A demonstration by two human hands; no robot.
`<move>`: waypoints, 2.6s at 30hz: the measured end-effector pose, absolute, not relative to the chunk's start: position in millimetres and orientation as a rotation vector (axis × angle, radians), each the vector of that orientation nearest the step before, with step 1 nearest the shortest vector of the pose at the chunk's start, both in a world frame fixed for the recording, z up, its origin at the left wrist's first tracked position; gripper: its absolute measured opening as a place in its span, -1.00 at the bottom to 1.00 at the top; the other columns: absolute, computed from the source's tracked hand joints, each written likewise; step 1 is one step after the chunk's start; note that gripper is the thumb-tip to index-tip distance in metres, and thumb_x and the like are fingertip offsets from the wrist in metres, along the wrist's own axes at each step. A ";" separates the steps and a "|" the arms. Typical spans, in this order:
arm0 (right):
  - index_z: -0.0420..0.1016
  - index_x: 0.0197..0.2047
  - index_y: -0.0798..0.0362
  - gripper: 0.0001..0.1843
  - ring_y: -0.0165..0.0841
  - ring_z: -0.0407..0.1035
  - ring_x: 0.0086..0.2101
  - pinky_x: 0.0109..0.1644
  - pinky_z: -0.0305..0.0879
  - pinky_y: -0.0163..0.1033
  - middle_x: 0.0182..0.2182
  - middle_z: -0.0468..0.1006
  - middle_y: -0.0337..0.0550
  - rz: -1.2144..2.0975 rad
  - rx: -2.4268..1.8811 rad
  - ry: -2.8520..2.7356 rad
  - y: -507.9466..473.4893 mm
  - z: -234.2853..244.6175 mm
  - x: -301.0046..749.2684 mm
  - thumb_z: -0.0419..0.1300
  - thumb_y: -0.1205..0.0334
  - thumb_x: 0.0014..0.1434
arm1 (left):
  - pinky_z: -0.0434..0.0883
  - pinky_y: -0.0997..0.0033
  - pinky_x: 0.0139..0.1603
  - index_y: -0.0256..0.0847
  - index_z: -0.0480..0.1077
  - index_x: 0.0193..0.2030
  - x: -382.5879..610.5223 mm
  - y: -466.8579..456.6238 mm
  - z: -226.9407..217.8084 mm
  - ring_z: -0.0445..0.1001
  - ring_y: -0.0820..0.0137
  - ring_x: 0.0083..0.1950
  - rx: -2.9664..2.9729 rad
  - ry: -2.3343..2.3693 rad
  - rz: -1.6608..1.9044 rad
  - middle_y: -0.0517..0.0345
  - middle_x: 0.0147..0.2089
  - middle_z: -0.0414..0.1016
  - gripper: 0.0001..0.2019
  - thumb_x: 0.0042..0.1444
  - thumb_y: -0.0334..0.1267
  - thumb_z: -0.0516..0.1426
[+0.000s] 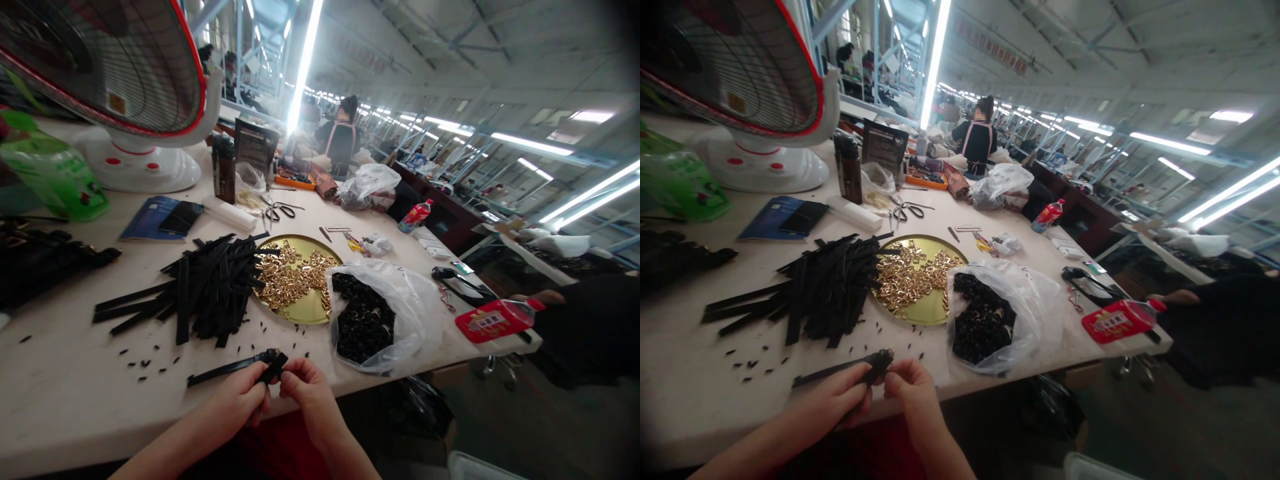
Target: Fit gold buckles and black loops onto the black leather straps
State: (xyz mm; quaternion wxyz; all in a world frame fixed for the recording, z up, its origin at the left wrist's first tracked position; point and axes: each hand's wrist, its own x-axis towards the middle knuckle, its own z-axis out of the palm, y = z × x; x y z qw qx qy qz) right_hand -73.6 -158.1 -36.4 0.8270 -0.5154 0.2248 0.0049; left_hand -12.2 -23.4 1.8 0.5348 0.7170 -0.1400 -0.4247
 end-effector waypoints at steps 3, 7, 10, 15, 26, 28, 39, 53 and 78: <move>0.40 -0.46 0.13 -0.77 -0.51 0.27 -0.56 -0.38 0.21 -0.37 -0.58 0.46 -0.29 -0.007 -1.018 0.529 -161.5 -35.8 -72.9 0.34 0.23 -0.15 | 0.11 0.54 -0.60 -0.20 0.26 -0.34 -10.2 -23.1 2.2 0.13 0.49 -0.63 1.779 -0.389 -0.910 0.40 -0.65 0.15 -0.81 0.02 -0.18 -0.09; 0.36 -0.46 0.11 -0.71 -0.55 0.32 -0.55 -0.39 0.27 -0.42 -0.51 0.48 -0.28 0.005 -0.715 0.615 -160.0 -29.8 -70.0 0.39 0.23 -0.21 | 0.08 0.53 -0.59 -0.19 0.29 -0.34 -8.5 -24.0 3.7 0.11 0.48 -0.63 1.876 -0.461 -0.772 0.40 -0.68 0.11 -0.70 0.10 -0.03 -0.10; 0.37 -0.44 0.12 -0.72 -0.56 0.34 -0.53 -0.38 0.29 -0.45 -0.51 0.49 -0.27 0.010 -0.647 0.563 -155.1 -25.6 -70.2 0.39 0.25 -0.19 | 0.13 0.52 -0.54 -0.20 0.34 -0.39 -10.4 -24.4 6.0 0.20 0.45 -0.58 1.916 -0.500 -0.722 0.33 -0.63 0.22 -0.69 0.11 -0.03 -0.08; 0.37 -0.43 0.11 -0.75 -0.57 0.34 -0.54 -0.39 0.27 -0.46 -0.52 0.50 -0.27 -0.058 -0.729 0.484 -149.6 -27.7 -73.5 0.36 0.24 -0.13 | 0.22 0.50 -0.43 -0.19 0.39 -0.38 -15.0 -23.9 11.5 0.31 0.40 -0.48 1.915 -0.512 -0.663 0.25 -0.51 0.39 -0.71 0.09 -0.08 -0.05; 0.38 -0.46 0.14 -0.75 -0.49 0.33 -0.51 -0.31 0.25 -0.35 -0.53 0.48 -0.24 -0.138 -0.952 0.464 -149.8 -31.3 -74.8 0.33 0.17 -0.10 | 0.23 0.52 -0.52 -0.20 0.37 -0.37 -19.1 -23.4 6.6 0.32 0.39 -0.53 1.963 -0.529 -0.636 0.23 -0.55 0.40 -0.68 0.10 -0.08 -0.10; 0.37 -0.47 0.13 -0.75 -0.48 0.32 -0.50 -0.31 0.24 -0.34 -0.54 0.47 -0.24 -0.134 -0.950 0.446 -150.2 -31.4 -74.4 0.32 0.16 -0.09 | 0.26 0.51 -0.51 -0.19 0.38 -0.38 -20.6 -23.3 5.3 0.36 0.37 -0.51 1.975 -0.522 -0.621 0.24 -0.58 0.39 -0.68 0.10 -0.08 -0.10; 0.35 -0.45 0.10 -0.79 -0.44 0.25 -0.46 -0.31 0.17 -0.33 -0.53 0.40 -0.28 -0.239 -1.285 0.389 -149.7 -33.9 -77.9 0.21 0.13 0.02 | 0.36 0.42 -0.16 -0.12 0.43 -0.19 -23.9 -18.8 -5.3 0.51 0.26 -0.18 2.235 -0.667 -0.480 0.08 -0.22 0.57 -0.71 0.13 -0.19 -0.09; 0.43 -0.36 0.11 -0.72 -0.44 0.29 -0.50 -0.36 0.19 -0.32 -0.56 0.44 -0.26 -0.147 -1.297 0.388 -162.3 -37.9 -77.6 0.23 0.05 -0.01 | 0.35 0.48 -0.14 -0.05 0.45 -0.19 -19.2 -14.3 3.0 0.51 0.32 -0.17 2.229 -0.821 -0.547 0.16 -0.22 0.58 -0.72 0.12 -0.21 -0.07; 0.52 -0.39 0.11 -0.82 -0.41 0.31 -0.52 -0.36 0.21 -0.30 -0.58 0.49 -0.24 -0.044 -1.408 0.391 -163.7 -40.0 -89.2 0.23 0.18 -0.06 | 0.29 0.49 -0.29 -0.12 0.47 -0.34 -23.0 -18.1 -4.2 0.49 0.32 -0.30 2.232 -0.771 -0.667 0.15 -0.36 0.56 -0.73 0.10 -0.23 -0.06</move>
